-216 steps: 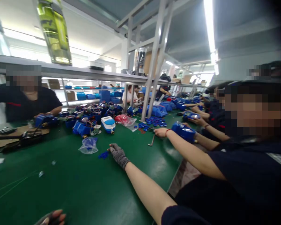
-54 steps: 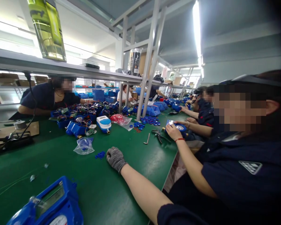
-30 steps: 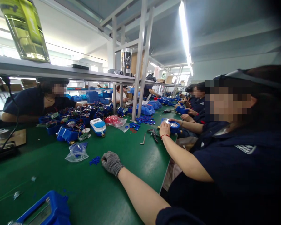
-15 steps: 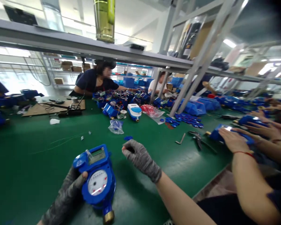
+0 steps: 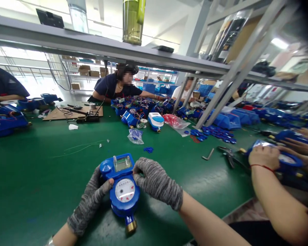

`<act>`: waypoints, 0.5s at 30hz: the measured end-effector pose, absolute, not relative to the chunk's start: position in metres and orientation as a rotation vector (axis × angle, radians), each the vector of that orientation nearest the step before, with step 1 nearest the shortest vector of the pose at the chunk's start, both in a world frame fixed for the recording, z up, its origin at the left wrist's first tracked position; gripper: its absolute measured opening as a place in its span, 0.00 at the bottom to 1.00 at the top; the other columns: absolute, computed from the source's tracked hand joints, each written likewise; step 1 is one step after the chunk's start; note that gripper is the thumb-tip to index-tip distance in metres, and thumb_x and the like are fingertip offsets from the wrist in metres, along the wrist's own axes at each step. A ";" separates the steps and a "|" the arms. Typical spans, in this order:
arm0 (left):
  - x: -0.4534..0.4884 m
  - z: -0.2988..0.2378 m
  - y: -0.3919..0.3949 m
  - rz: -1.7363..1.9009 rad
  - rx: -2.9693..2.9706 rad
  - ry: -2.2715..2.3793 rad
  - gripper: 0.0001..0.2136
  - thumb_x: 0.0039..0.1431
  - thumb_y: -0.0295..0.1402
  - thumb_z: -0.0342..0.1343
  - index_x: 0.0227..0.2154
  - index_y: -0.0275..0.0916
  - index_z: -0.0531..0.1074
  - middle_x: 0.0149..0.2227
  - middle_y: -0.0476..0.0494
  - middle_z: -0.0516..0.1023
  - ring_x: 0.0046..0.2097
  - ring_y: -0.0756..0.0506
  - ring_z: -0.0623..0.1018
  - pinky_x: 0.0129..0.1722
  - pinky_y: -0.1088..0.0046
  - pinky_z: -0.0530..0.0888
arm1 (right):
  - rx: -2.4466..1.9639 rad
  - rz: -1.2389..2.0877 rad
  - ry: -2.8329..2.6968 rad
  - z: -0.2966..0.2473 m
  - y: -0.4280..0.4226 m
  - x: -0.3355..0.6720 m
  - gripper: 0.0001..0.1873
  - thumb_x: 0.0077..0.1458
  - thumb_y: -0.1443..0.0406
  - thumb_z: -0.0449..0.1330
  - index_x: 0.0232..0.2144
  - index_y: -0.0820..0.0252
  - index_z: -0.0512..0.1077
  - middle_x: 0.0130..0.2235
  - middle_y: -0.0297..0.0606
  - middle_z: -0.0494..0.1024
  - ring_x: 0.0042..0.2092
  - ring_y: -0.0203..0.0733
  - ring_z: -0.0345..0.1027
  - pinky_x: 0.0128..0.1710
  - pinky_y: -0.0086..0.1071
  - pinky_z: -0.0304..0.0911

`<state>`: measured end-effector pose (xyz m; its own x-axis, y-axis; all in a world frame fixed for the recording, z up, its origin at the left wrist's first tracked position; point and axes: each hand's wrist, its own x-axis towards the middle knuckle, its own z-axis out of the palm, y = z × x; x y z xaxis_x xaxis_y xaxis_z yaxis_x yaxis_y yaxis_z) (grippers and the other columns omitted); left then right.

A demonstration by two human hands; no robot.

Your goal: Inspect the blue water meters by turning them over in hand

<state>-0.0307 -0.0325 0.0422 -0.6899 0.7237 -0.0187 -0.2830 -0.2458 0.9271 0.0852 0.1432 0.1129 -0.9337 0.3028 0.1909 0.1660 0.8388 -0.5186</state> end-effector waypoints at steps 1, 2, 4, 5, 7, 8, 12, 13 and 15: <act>-0.031 0.041 -0.032 1.986 0.552 1.364 0.36 0.55 0.38 0.65 0.63 0.49 0.53 0.60 0.40 0.66 0.59 0.35 0.68 0.57 0.57 0.69 | -0.357 0.720 -2.775 0.114 0.143 0.087 0.05 0.52 0.70 0.57 0.30 0.63 0.73 0.34 0.38 0.74 0.37 0.38 0.66 0.41 0.32 0.62; -0.032 0.040 -0.031 1.985 0.540 1.382 0.37 0.54 0.39 0.66 0.63 0.49 0.54 0.60 0.39 0.66 0.58 0.34 0.69 0.57 0.55 0.70 | -0.354 0.706 -2.787 0.114 0.143 0.088 0.05 0.53 0.70 0.57 0.30 0.62 0.73 0.34 0.38 0.74 0.37 0.38 0.66 0.41 0.32 0.62; -0.034 0.037 -0.030 1.984 0.502 1.414 0.39 0.50 0.39 0.68 0.62 0.48 0.55 0.59 0.38 0.68 0.57 0.32 0.70 0.55 0.53 0.71 | -0.344 0.685 -2.785 0.112 0.143 0.092 0.05 0.53 0.70 0.57 0.31 0.62 0.73 0.34 0.38 0.74 0.38 0.38 0.66 0.41 0.31 0.62; -0.035 0.036 -0.030 1.981 0.488 1.424 0.39 0.49 0.40 0.69 0.62 0.48 0.55 0.59 0.38 0.68 0.56 0.32 0.71 0.55 0.53 0.72 | -0.328 0.668 -2.779 0.111 0.143 0.093 0.05 0.54 0.69 0.56 0.31 0.61 0.73 0.35 0.38 0.74 0.38 0.38 0.66 0.41 0.31 0.62; -0.036 0.035 -0.030 1.977 0.467 1.450 0.39 0.48 0.40 0.70 0.61 0.48 0.56 0.59 0.39 0.68 0.58 0.33 0.69 0.55 0.56 0.72 | -0.259 0.609 -2.774 0.107 0.143 0.098 0.07 0.56 0.67 0.55 0.32 0.60 0.74 0.36 0.39 0.74 0.39 0.39 0.66 0.42 0.32 0.62; -0.037 0.034 -0.030 1.977 0.448 1.471 0.39 0.48 0.40 0.70 0.61 0.48 0.57 0.59 0.39 0.69 0.58 0.33 0.69 0.54 0.57 0.73 | -0.207 0.569 -2.779 0.106 0.143 0.100 0.08 0.58 0.65 0.54 0.32 0.59 0.74 0.36 0.39 0.74 0.39 0.39 0.66 0.42 0.32 0.62; -0.038 0.030 -0.030 1.986 0.355 1.540 0.42 0.38 0.42 0.74 0.57 0.49 0.62 0.54 0.41 0.73 0.55 0.30 0.71 0.51 0.55 0.76 | -0.047 0.379 -2.825 0.107 0.143 0.112 0.14 0.61 0.57 0.52 0.36 0.57 0.75 0.36 0.40 0.76 0.39 0.43 0.67 0.41 0.35 0.61; -0.039 0.027 -0.030 1.984 0.335 1.561 0.42 0.36 0.43 0.75 0.56 0.49 0.63 0.53 0.42 0.74 0.55 0.29 0.72 0.50 0.53 0.76 | -0.042 0.333 -2.847 0.109 0.142 0.114 0.15 0.61 0.56 0.52 0.36 0.56 0.74 0.35 0.39 0.76 0.38 0.43 0.68 0.39 0.34 0.61; -0.041 0.021 -0.031 1.969 0.298 1.614 0.40 0.34 0.46 0.75 0.54 0.50 0.66 0.50 0.43 0.77 0.53 0.27 0.73 0.49 0.49 0.76 | -0.074 0.243 -2.904 0.112 0.140 0.117 0.16 0.61 0.54 0.51 0.34 0.55 0.74 0.30 0.37 0.76 0.32 0.42 0.68 0.33 0.33 0.59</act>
<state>-0.0409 -0.0308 0.0209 -0.8129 0.5538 -0.1801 -0.2852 -0.1090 0.9523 0.1166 0.1401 0.1124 -0.9732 0.0690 0.2192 0.0315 0.9849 -0.1700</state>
